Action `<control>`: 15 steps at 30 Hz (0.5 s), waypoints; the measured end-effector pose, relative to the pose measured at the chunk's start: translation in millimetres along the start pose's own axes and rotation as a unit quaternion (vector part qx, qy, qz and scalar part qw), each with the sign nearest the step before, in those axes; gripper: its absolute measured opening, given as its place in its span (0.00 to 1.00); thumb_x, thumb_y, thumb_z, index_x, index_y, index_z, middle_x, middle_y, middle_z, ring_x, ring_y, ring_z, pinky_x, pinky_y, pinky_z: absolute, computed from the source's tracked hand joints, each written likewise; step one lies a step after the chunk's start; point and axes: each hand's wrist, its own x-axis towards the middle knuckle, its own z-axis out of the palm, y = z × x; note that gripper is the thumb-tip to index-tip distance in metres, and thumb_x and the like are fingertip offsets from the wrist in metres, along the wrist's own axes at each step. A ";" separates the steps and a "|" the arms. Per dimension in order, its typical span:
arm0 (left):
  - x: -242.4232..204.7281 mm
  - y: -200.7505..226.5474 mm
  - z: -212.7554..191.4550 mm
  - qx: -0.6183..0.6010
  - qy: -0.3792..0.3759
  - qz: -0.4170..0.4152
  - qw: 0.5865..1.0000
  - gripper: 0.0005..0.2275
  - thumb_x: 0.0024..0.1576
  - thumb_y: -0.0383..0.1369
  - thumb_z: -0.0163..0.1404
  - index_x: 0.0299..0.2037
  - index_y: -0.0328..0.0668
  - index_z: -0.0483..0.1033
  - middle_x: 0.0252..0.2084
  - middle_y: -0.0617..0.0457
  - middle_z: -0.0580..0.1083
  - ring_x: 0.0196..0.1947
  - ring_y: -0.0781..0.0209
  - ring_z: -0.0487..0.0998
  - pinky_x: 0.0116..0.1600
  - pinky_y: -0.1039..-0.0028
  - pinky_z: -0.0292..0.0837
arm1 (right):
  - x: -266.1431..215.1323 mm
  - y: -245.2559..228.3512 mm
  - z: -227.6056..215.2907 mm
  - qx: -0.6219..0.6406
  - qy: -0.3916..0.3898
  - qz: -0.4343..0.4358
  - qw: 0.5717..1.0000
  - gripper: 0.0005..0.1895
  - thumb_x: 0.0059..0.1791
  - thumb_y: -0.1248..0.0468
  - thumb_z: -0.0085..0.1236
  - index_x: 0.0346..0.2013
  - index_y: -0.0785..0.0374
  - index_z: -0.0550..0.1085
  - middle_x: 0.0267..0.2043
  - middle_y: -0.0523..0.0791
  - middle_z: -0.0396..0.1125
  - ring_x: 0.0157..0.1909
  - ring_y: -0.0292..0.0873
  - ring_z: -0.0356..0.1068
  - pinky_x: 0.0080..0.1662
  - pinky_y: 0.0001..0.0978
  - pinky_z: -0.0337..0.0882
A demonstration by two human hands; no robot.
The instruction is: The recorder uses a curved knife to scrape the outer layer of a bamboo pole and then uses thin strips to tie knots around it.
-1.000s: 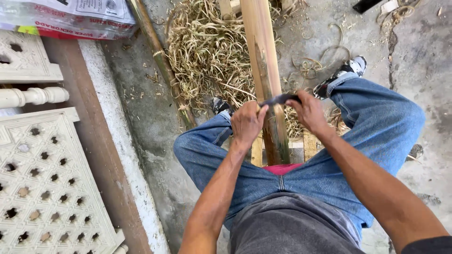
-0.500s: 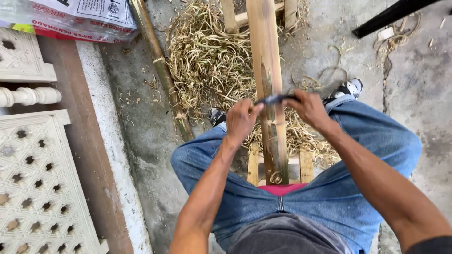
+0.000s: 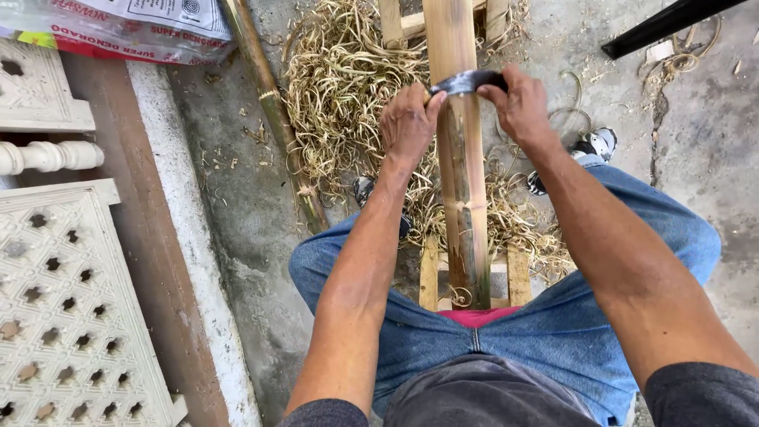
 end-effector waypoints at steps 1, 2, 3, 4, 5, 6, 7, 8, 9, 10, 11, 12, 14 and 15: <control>-12.4 7.4 -7.3 0.000 0.001 0.001 1.000 0.17 0.63 0.52 0.47 0.30 0.51 0.67 0.24 0.59 0.65 0.22 0.63 0.63 0.29 0.67 0.63 | -13.5 -0.1 -0.1 0.000 0.001 -0.001 1.000 0.15 0.56 0.54 0.58 0.44 0.65 0.74 0.37 0.51 0.75 0.28 0.43 0.72 0.29 0.38 0.73; -25.2 14.5 -15.4 0.000 0.012 0.010 1.000 0.18 0.63 0.52 0.48 0.30 0.49 0.67 0.25 0.58 0.66 0.23 0.63 0.64 0.31 0.66 0.64 | -26.6 -0.6 0.1 -0.007 0.006 -0.012 1.000 0.16 0.56 0.54 0.59 0.42 0.66 0.73 0.35 0.52 0.74 0.28 0.46 0.72 0.31 0.41 0.72; -38.1 22.1 -23.4 0.000 0.024 0.018 1.000 0.18 0.63 0.51 0.48 0.30 0.48 0.67 0.26 0.57 0.67 0.24 0.62 0.66 0.32 0.64 0.65 | -40.0 -1.0 -0.1 -0.014 0.010 -0.024 1.000 0.17 0.56 0.54 0.60 0.40 0.67 0.73 0.34 0.54 0.74 0.28 0.48 0.72 0.32 0.44 0.71; -48.6 25.9 -26.2 0.001 0.025 0.019 0.999 0.18 0.63 0.51 0.48 0.30 0.48 0.67 0.26 0.57 0.67 0.24 0.62 0.66 0.32 0.64 0.65 | -50.5 -0.2 0.9 -0.013 0.011 -0.026 1.000 0.17 0.56 0.54 0.60 0.40 0.67 0.73 0.34 0.54 0.74 0.28 0.48 0.72 0.32 0.44 0.71; -59.3 29.6 -29.1 -0.004 0.030 0.022 0.999 0.17 0.63 0.51 0.49 0.31 0.47 0.67 0.26 0.56 0.67 0.25 0.61 0.67 0.33 0.64 0.65 | -61.2 0.5 2.0 -0.025 0.013 -0.024 0.999 0.19 0.55 0.52 0.61 0.39 0.67 0.71 0.31 0.55 0.73 0.28 0.50 0.72 0.32 0.46 0.70; -72.0 34.1 -31.7 -0.011 0.033 0.024 0.999 0.17 0.62 0.50 0.49 0.32 0.46 0.67 0.26 0.56 0.67 0.25 0.61 0.67 0.34 0.63 0.65 | -74.4 1.4 2.6 -0.038 0.015 -0.020 0.999 0.21 0.55 0.51 0.62 0.37 0.68 0.70 0.29 0.56 0.71 0.29 0.53 0.72 0.33 0.48 0.69; -83.6 38.6 -36.1 -0.012 0.033 0.025 0.999 0.17 0.62 0.50 0.49 0.32 0.46 0.67 0.26 0.56 0.67 0.25 0.61 0.67 0.34 0.63 0.65 | -87.1 6.4 6.3 -0.038 0.016 -0.019 0.999 0.21 0.55 0.51 0.62 0.37 0.68 0.70 0.29 0.56 0.71 0.29 0.53 0.72 0.33 0.48 0.69; -92.3 43.0 -40.1 -0.011 0.011 0.013 1.000 0.17 0.62 0.49 0.50 0.32 0.45 0.68 0.26 0.55 0.68 0.25 0.61 0.68 0.34 0.63 0.66 | -96.7 11.4 9.4 -0.049 0.017 -0.019 0.998 0.22 0.55 0.50 0.62 0.36 0.68 0.70 0.29 0.57 0.71 0.29 0.56 0.71 0.33 0.50 0.69; -100.7 47.4 -43.8 -0.011 -0.010 0.002 1.000 0.17 0.62 0.49 0.51 0.32 0.44 0.68 0.26 0.55 0.68 0.24 0.60 0.68 0.33 0.63 0.66 | -105.7 16.7 12.4 -0.060 0.019 -0.019 0.998 0.23 0.54 0.49 0.63 0.36 0.68 0.69 0.28 0.58 0.70 0.30 0.59 0.71 0.33 0.51 0.68; -113.3 51.0 -45.3 -0.011 -0.010 0.003 1.000 0.17 0.62 0.49 0.51 0.32 0.44 0.68 0.26 0.55 0.68 0.24 0.60 0.68 0.33 0.63 0.66 | -119.5 18.0 10.5 -0.060 0.020 -0.019 0.998 0.23 0.54 0.49 0.63 0.36 0.68 0.69 0.28 0.58 0.70 0.30 0.59 0.71 0.33 0.51 0.68; -125.5 54.0 -46.5 -0.014 -0.037 -0.010 0.999 0.17 0.62 0.49 0.51 0.32 0.44 0.69 0.27 0.54 0.69 0.25 0.59 0.69 0.33 0.63 0.66 | -132.7 19.6 9.0 -0.064 0.010 -0.009 0.998 0.23 0.54 0.49 0.62 0.36 0.68 0.69 0.27 0.59 0.69 0.30 0.61 0.70 0.33 0.52 0.67; -137.4 55.4 -48.0 -0.016 -0.064 -0.024 0.998 0.17 0.62 0.49 0.51 0.33 0.44 0.69 0.27 0.53 0.69 0.25 0.59 0.69 0.32 0.63 0.66 | -145.0 20.7 9.2 -0.067 -0.001 0.001 0.998 0.24 0.54 0.48 0.62 0.36 0.68 0.69 0.27 0.59 0.69 0.30 0.64 0.70 0.34 0.53 0.67; -158.3 60.2 -54.2 -0.016 -0.053 -0.014 0.998 0.16 0.62 0.48 0.51 0.33 0.44 0.69 0.28 0.53 0.69 0.27 0.58 0.70 0.34 0.62 0.66 | -167.3 14.2 8.0 -0.057 0.001 -0.001 0.998 0.23 0.53 0.49 0.62 0.36 0.68 0.69 0.27 0.59 0.68 0.31 0.64 0.70 0.33 0.53 0.67; -170.7 62.8 -56.2 -0.017 -0.042 -0.004 0.999 0.16 0.62 0.48 0.50 0.33 0.44 0.69 0.29 0.53 0.69 0.28 0.56 0.71 0.35 0.62 0.66 | -180.3 12.2 7.8 -0.047 0.004 -0.002 0.999 0.22 0.53 0.49 0.61 0.36 0.68 0.69 0.27 0.59 0.68 0.31 0.65 0.70 0.33 0.53 0.67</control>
